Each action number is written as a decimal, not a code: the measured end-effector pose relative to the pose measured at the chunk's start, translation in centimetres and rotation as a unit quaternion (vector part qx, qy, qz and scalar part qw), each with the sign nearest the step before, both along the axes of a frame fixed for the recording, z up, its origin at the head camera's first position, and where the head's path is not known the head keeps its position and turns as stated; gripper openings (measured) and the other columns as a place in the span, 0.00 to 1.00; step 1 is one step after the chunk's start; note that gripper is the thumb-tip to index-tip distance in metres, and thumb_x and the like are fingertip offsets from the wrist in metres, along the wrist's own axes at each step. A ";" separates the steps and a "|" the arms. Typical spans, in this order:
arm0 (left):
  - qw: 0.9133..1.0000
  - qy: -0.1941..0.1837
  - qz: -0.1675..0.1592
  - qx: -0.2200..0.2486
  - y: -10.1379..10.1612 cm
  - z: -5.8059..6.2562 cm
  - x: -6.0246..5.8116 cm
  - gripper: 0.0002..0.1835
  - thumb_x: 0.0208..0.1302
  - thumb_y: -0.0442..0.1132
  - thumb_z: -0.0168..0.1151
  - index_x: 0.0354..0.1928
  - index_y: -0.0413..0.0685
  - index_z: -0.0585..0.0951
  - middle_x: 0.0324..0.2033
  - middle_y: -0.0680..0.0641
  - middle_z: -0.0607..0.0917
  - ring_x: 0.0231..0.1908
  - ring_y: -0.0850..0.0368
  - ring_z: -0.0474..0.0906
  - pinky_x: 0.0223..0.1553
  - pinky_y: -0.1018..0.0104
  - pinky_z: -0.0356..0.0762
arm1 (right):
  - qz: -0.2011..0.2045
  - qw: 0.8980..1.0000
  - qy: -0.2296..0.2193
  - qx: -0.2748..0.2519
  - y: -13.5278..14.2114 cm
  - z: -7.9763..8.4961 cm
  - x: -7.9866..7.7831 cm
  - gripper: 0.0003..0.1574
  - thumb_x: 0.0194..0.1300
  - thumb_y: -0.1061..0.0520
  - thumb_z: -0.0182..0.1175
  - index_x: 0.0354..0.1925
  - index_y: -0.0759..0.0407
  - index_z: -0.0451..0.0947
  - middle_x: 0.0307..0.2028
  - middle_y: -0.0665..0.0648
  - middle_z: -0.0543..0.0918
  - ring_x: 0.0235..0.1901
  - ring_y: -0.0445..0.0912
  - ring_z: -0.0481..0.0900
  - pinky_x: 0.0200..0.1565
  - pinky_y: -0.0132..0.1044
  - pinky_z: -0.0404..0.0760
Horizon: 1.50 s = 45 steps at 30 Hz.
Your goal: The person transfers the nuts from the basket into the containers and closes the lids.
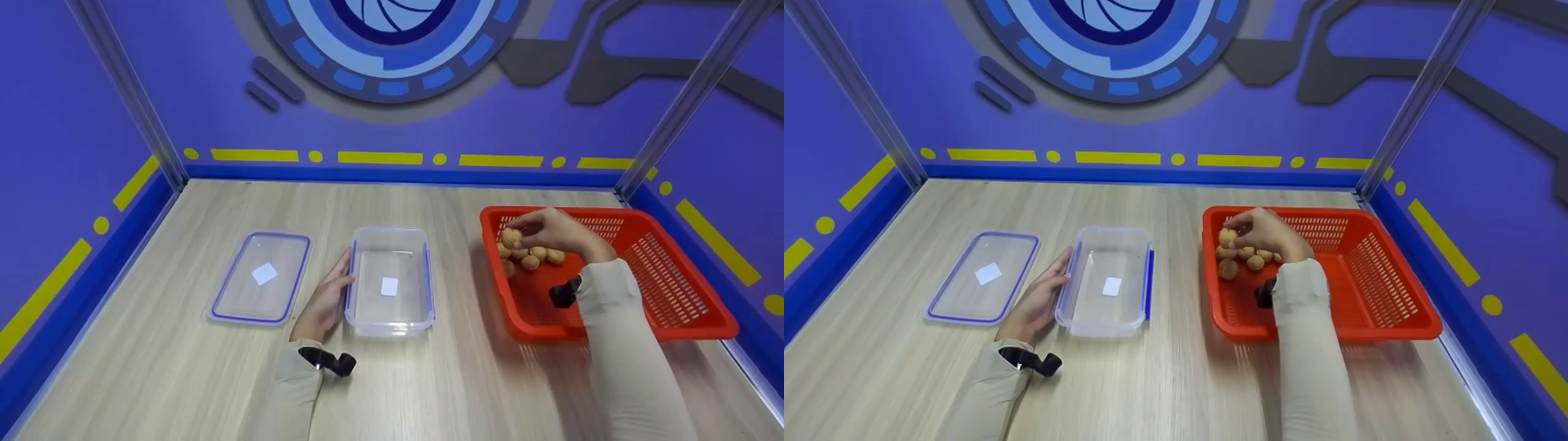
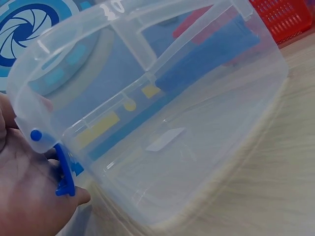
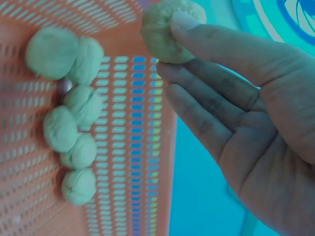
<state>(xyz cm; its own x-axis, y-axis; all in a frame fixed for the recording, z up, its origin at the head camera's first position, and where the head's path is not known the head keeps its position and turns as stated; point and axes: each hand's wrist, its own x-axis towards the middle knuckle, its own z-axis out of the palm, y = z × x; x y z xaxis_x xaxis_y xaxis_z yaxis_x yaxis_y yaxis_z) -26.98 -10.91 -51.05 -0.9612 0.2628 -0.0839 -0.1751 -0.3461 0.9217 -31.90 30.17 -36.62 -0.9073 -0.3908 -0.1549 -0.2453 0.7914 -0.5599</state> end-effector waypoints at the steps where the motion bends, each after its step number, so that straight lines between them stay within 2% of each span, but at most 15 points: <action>1: 1.000 0.001 -0.002 0.002 0.0 0.0 0.0 0.37 0.67 0.28 0.38 0.76 0.53 0.44 0.76 0.50 0.35 0.75 0.49 0.28 0.76 0.52 0.36 | 0.003 1.000 0.005 -0.004 -0.3 0.1 -0.1 0.26 0.62 0.58 0.63 0.59 0.58 0.77 0.53 0.62 0.83 0.48 0.52 0.80 0.55 0.52 0.80; 6: 1.000 -0.005 -0.007 0.012 0.1 0.1 0.1 0.37 0.68 0.29 0.38 0.76 0.56 0.44 0.76 0.51 0.34 0.76 0.47 0.32 0.75 0.50 0.43 | 0.017 0.999 0.031 -0.023 -2.1 0.5 -0.6 0.26 0.61 0.58 0.65 0.59 0.58 0.77 0.53 0.61 0.83 0.50 0.52 0.80 0.55 0.51 0.80; 17: 1.000 0.011 -0.002 0.010 0.0 -0.1 0.0 0.36 0.68 0.27 0.36 0.76 0.49 0.43 0.76 0.47 0.35 0.75 0.49 0.27 0.76 0.55 0.29 | 0.032 0.997 0.039 -0.060 -7.6 0.2 -2.1 0.26 0.59 0.59 0.66 0.58 0.60 0.78 0.54 0.61 0.82 0.52 0.54 0.81 0.55 0.50 0.81; 23: 1.000 0.013 0.004 0.001 -0.1 0.0 0.0 0.36 0.68 0.27 0.36 0.76 0.49 0.44 0.76 0.48 0.36 0.75 0.50 0.28 0.76 0.56 0.29 | 0.032 0.997 0.021 -0.071 -10.7 -0.2 -2.7 0.26 0.59 0.59 0.66 0.57 0.58 0.79 0.54 0.60 0.82 0.53 0.54 0.80 0.57 0.48 0.80; 32: 1.000 0.002 -0.001 0.013 0.1 0.1 0.1 0.36 0.68 0.28 0.38 0.76 0.52 0.44 0.76 0.49 0.35 0.76 0.49 0.29 0.76 0.53 0.35 | 0.073 0.992 0.014 -0.101 -14.4 -1.9 -3.7 0.25 0.58 0.64 0.66 0.56 0.60 0.79 0.53 0.61 0.83 0.51 0.54 0.82 0.54 0.45 0.82; 38: 1.000 0.004 -0.003 0.018 0.2 0.1 0.0 0.37 0.67 0.27 0.38 0.76 0.52 0.44 0.76 0.49 0.34 0.75 0.49 0.27 0.76 0.53 0.32 | 0.097 0.988 0.000 -0.117 -16.5 -3.2 -4.3 0.25 0.57 0.66 0.66 0.55 0.62 0.79 0.51 0.63 0.84 0.49 0.55 0.83 0.53 0.45 0.83; 45: 0.999 0.017 -0.004 0.028 0.1 0.0 0.0 0.38 0.66 0.26 0.38 0.76 0.49 0.43 0.76 0.48 0.34 0.75 0.50 0.27 0.76 0.56 0.30 | 0.119 0.986 0.015 -0.113 -18.7 -4.5 -4.8 0.25 0.54 0.69 0.66 0.53 0.64 0.80 0.50 0.64 0.84 0.48 0.55 0.83 0.52 0.44 0.83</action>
<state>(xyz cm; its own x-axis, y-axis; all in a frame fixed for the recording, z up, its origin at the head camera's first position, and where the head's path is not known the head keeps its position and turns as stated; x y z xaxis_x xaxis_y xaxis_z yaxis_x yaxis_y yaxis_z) -26.95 -10.76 -51.07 -0.9613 0.2731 -0.0357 -0.1464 -0.3970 0.9060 -36.68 11.46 -41.14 -0.7891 -0.6141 -0.0142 -0.4276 0.5658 -0.7050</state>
